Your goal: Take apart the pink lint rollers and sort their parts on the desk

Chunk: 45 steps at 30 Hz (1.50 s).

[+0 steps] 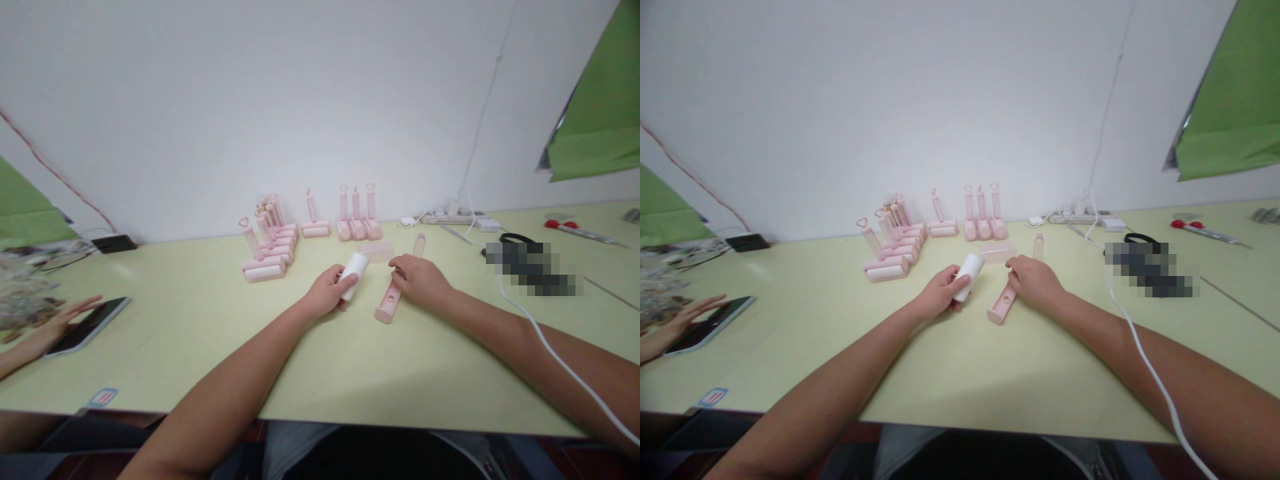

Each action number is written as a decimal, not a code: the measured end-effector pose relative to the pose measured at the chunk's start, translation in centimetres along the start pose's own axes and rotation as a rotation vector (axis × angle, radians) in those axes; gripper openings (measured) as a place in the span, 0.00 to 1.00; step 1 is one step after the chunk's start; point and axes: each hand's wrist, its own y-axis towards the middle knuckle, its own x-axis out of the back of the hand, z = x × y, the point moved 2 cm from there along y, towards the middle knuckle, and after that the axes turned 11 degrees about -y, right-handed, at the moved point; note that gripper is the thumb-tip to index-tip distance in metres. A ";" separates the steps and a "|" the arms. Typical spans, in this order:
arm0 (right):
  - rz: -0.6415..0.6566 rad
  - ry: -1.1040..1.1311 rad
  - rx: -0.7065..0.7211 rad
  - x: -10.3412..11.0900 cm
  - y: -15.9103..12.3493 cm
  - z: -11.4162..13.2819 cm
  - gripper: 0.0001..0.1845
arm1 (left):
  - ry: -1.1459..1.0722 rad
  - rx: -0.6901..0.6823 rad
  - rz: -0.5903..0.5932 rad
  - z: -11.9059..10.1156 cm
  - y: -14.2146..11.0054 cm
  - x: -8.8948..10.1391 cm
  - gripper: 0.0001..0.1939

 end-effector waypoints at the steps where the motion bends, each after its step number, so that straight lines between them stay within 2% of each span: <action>1: -0.019 0.027 -0.001 0.1 -0.1 0.2 0.12 | -0.071 0.033 0.011 0.0 0.0 -0.1 0.25; 5: -0.046 0.130 0.032 0.7 -0.6 1.1 0.09 | -0.253 0.107 0.008 -0.1 0.1 -0.5 0.26; 10: 0.015 0.293 0.077 0.7 -0.9 2.1 0.08 | -0.254 0.101 0.020 -0.4 -0.3 -1.1 0.27; 16: 0.265 0.594 0.041 0.1 -1.0 1.8 0.09 | -0.170 0.114 0.003 -0.7 -0.6 -1.2 0.29; 20: 0.500 0.784 0.136 0.4 -1.3 1.1 0.16 | -0.149 0.114 -0.004 -0.6 -0.5 -1.1 0.30; 22: 0.561 0.808 0.205 0.8 -1.4 1.0 0.18 | -0.154 0.116 0.003 -0.5 -0.4 -1.1 0.31; 26: 0.556 0.854 0.232 1.0 -1.4 1.1 0.16 | -0.166 0.138 0.001 -0.2 -0.3 -1.0 0.34; 33: 0.583 1.212 0.001 -1.0 -1.5 0.9 0.24 | -0.218 0.142 0.021 -0.3 -0.2 -0.9 0.40; 37: 0.579 1.280 -0.046 -1.4 -1.4 0.8 0.25 | -0.218 0.083 0.036 -0.5 -0.2 -1.0 0.35; 45: 0.593 1.345 -0.098 -1.4 -1.4 0.9 0.24 | -0.177 0.050 0.177 -0.8 -0.6 -0.9 0.31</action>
